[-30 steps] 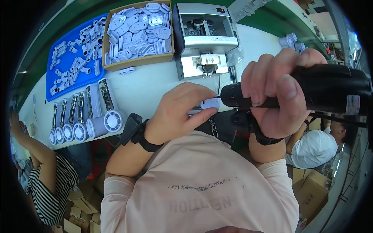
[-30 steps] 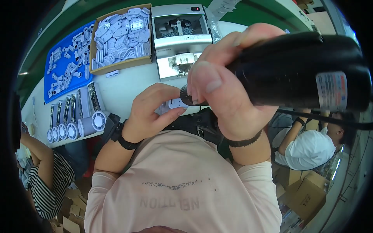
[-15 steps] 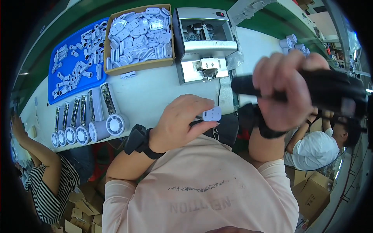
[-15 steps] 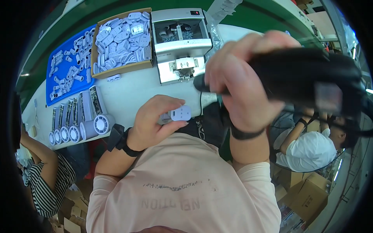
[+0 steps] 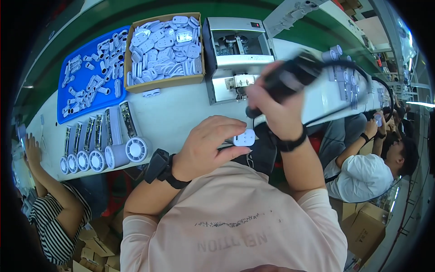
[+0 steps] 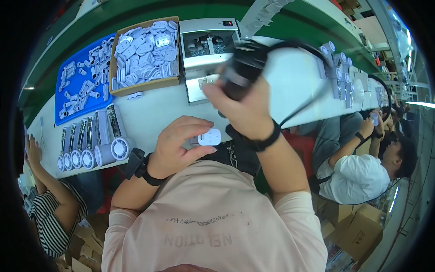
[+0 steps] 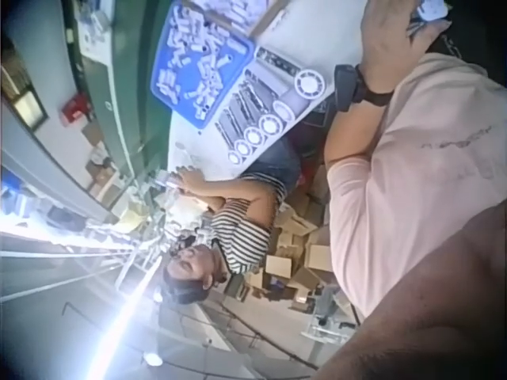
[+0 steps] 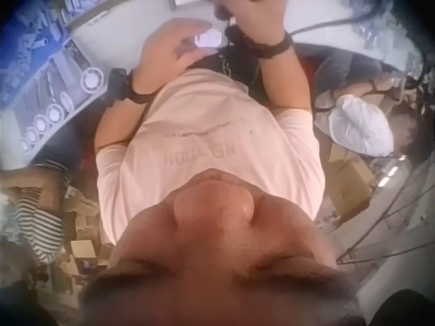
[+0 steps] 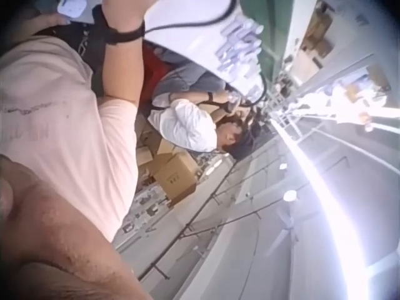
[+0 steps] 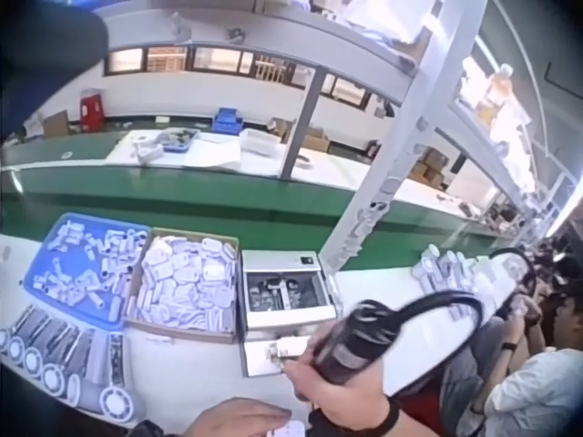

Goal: Assemble small electronic components by manually placing parts and using an electric screwdriver to fasten them.

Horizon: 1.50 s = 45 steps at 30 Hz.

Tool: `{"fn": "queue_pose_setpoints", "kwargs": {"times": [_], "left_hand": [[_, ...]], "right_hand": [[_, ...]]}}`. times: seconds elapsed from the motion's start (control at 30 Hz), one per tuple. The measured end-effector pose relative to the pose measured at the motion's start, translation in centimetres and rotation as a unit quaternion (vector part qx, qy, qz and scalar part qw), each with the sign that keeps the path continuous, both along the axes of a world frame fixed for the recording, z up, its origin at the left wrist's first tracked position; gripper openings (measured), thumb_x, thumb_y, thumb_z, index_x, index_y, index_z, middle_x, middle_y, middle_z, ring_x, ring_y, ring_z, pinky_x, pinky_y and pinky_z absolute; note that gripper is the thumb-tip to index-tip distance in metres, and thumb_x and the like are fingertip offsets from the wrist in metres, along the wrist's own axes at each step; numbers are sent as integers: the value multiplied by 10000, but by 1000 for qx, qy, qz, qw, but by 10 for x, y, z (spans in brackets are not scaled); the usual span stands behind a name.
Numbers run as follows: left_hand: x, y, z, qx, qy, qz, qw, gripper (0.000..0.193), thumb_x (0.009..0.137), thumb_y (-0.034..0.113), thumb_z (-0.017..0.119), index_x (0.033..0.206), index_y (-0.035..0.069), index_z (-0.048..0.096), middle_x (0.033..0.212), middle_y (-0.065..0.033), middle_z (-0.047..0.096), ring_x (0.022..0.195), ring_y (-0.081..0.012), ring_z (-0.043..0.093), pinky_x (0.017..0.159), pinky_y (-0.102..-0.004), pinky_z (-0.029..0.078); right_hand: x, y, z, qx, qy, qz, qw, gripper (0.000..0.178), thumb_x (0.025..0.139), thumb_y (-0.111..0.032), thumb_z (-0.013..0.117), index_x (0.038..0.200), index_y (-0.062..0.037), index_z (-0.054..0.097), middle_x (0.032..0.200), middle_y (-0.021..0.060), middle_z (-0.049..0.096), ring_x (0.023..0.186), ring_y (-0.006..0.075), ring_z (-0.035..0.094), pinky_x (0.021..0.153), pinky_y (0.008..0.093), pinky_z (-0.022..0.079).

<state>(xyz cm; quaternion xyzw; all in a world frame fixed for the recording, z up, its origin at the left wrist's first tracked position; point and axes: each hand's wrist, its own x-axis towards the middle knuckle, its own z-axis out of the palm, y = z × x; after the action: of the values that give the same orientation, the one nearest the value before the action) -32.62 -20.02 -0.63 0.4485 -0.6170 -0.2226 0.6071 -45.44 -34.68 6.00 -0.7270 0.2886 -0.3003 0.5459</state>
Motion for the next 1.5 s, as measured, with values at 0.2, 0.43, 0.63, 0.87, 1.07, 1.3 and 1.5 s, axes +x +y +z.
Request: {"fn": "queue_pose_setpoints", "kwargs": {"times": [0.2, 0.43, 0.63, 0.87, 1.07, 1.3, 1.5], "left_hand": [[-1, 0, 2, 1, -24, 20, 1000, 480, 762, 140, 906, 1165, 33, 668, 1116, -137, 735, 967, -341, 704, 828, -406, 572], [-1, -5, 5, -2, -43, 29, 999, 483, 760, 129, 904, 1167, 24, 667, 1097, -138, 733, 946, -340, 701, 809, -403, 569], [-2, -3, 5, 9, -31, 41, 999, 458, 784, 128, 887, 1180, 41, 676, 1095, -136, 724, 941, -335, 695, 796, -402, 568], [-3, -2, 21, 66, -14, 17, 998, 302, 851, 67, 822, 1139, 56, 733, 1105, -117, 689, 952, -278, 685, 813, -361, 562], [-7, 3, 17, 107, 41, 4, 993, 286, 866, -37, 770, 1142, 31, 732, 1210, -144, 655, 1039, -260, 681, 862, -330, 560], [-11, 5, 18, 141, 111, -6, 984, 246, 859, -64, 763, 1089, 19, 741, 1264, -143, 625, 1081, -232, 659, 876, -323, 559], [-11, 3, 19, 129, 72, 13, 989, 252, 844, -64, 773, 1080, 21, 743, 1270, -139, 622, 1075, -227, 661, 878, -321, 552]], "right_hand": [[-30, 24, 81, -6, -319, 96, 943, 341, 966, -65, 640, 1267, -93, 480, 798, 53, 543, 577, 169, 532, 560, 337, 484], [-27, 34, 71, -23, -281, 138, 950, 381, 994, -135, 653, 1310, -117, 440, 854, 53, 563, 605, 169, 550, 575, 331, 490], [-26, 32, 71, -38, -261, 146, 953, 380, 989, -154, 658, 1299, -112, 442, 864, 56, 562, 626, 174, 558, 592, 343, 496], [-32, 20, 70, -21, -316, 178, 932, 374, 1005, -189, 632, 1313, -110, 434, 866, 57, 549, 642, 180, 555, 602, 352, 499], [-33, 25, 70, -17, -316, 166, 934, 384, 1010, -198, 627, 1326, -109, 429, 873, 56, 547, 658, 179, 555, 611, 353, 500], [-37, 24, 74, -6, -323, 176, 930, 400, 1016, -223, 642, 1336, -111, 430, 876, 55, 556, 657, 187, 568, 608, 358, 499], [-34, 23, 72, -14, -299, 173, 938, 407, 1013, -220, 651, 1338, -114, 431, 883, 57, 566, 662, 193, 579, 608, 364, 502]]}}
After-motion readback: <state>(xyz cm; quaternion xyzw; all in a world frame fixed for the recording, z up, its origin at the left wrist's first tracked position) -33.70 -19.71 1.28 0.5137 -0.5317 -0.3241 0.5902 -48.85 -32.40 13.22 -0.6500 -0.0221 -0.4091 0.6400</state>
